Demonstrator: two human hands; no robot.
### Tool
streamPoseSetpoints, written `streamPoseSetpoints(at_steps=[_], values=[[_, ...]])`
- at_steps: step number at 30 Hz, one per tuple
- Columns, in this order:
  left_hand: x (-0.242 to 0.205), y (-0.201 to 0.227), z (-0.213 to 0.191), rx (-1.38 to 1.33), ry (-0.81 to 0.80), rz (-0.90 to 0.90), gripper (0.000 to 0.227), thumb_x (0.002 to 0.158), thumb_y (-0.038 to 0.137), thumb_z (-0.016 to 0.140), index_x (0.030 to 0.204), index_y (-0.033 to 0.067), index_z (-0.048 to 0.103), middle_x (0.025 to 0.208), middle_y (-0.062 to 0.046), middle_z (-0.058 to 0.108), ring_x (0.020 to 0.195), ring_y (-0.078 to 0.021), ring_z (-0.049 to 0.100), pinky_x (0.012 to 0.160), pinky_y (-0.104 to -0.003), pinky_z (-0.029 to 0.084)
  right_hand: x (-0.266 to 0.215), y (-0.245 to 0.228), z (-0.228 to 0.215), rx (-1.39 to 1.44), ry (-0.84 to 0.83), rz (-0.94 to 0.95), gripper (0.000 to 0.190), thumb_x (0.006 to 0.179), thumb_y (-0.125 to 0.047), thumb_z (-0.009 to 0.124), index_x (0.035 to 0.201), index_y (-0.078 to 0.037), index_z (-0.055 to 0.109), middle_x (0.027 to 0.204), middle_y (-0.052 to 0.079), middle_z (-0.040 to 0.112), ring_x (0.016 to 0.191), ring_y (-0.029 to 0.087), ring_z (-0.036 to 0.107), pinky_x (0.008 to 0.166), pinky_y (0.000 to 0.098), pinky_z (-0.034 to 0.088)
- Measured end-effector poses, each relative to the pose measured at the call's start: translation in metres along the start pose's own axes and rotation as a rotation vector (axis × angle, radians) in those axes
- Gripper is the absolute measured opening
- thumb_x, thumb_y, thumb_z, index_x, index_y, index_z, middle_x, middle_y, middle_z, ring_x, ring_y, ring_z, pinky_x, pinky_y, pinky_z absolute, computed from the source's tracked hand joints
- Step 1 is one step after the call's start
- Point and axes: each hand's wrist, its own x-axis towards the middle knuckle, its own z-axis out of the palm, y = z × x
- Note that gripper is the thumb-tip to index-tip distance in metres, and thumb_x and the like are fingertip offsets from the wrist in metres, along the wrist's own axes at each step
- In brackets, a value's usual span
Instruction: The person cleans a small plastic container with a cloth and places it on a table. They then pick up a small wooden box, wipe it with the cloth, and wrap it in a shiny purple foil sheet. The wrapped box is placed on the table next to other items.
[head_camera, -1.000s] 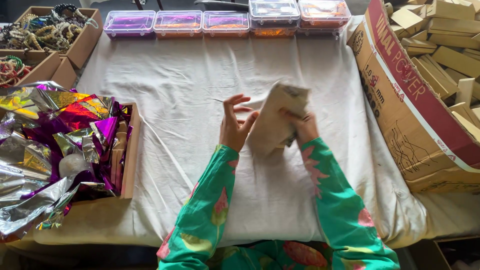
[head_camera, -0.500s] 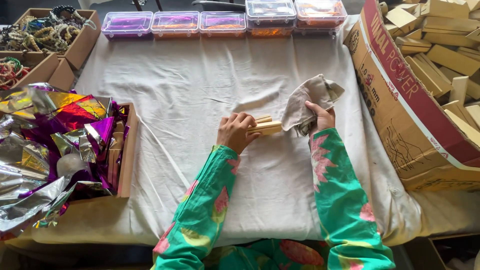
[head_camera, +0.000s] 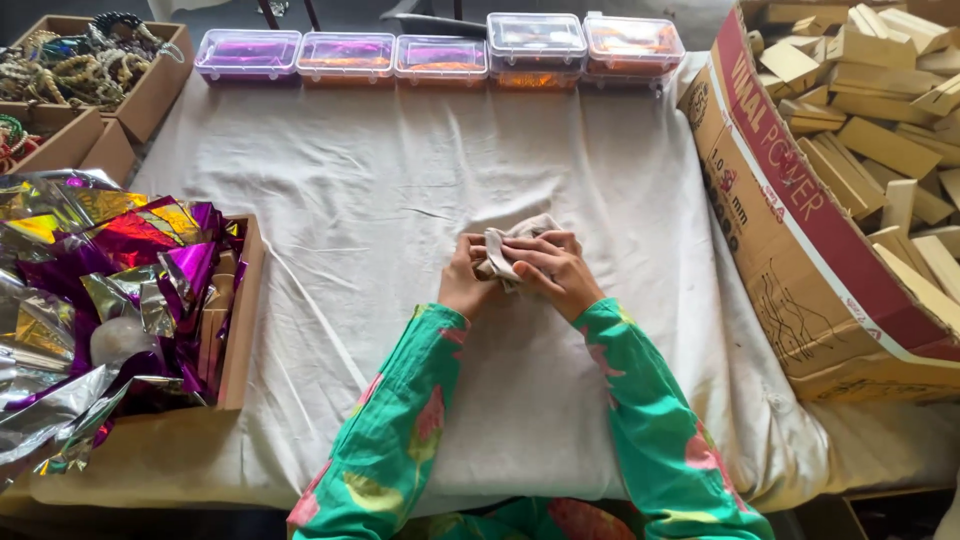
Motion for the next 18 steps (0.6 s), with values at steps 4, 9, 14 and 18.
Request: streamPoseSetpoints(at_steps=[4, 9, 14, 18], values=[[0.000, -0.013, 0.010, -0.059, -0.105, 0.114, 0.068, 0.074, 0.003, 0.084, 0.133, 0.0075, 0.050, 0.119, -0.012, 0.074, 0.107, -0.0183, 0.073, 0.090, -0.032, 0.061, -0.010, 0.031, -0.001, -0.174, 0.065, 0.078, 0.025, 0.093, -0.025, 0.078, 0.118, -0.020, 0.078, 0.125, -0.005, 0.074, 0.119, 0.024, 0.060, 0.113, 0.0379, 0.039], [-0.001, -0.017, 0.014, -0.141, -0.114, 0.129, 0.071, 0.082, -0.005, 0.070, 0.147, 0.0107, 0.045, 0.119, -0.011, 0.075, 0.105, -0.0171, 0.075, 0.089, -0.031, 0.062, -0.008, 0.024, 0.003, -0.201, 0.108, -0.026, 0.039, 0.087, -0.011, 0.075, 0.125, -0.022, 0.074, 0.128, -0.001, 0.069, 0.129, 0.030, 0.055, 0.112, 0.0417, 0.046], [0.001, -0.010, 0.008, -0.073, -0.068, 0.090, 0.075, 0.080, -0.006, 0.072, 0.146, 0.0128, 0.045, 0.111, -0.012, 0.076, 0.098, -0.0177, 0.076, 0.084, -0.031, 0.062, -0.006, 0.015, 0.004, -0.347, 0.078, -0.129, 0.050, 0.081, -0.002, 0.073, 0.126, -0.024, 0.073, 0.130, -0.002, 0.068, 0.127, 0.028, 0.058, 0.110, 0.0460, 0.045], [0.004, -0.014, 0.011, -0.045, -0.087, 0.119, 0.077, 0.078, -0.006, 0.072, 0.148, 0.0127, 0.044, 0.109, -0.013, 0.077, 0.099, -0.0177, 0.077, 0.086, -0.031, 0.062, -0.006, 0.007, -0.004, -0.346, 0.065, -0.024, 0.057, 0.077, 0.003, 0.069, 0.126, -0.026, 0.072, 0.138, 0.000, 0.066, 0.122, 0.028, 0.059, 0.102, 0.0426, 0.051]])
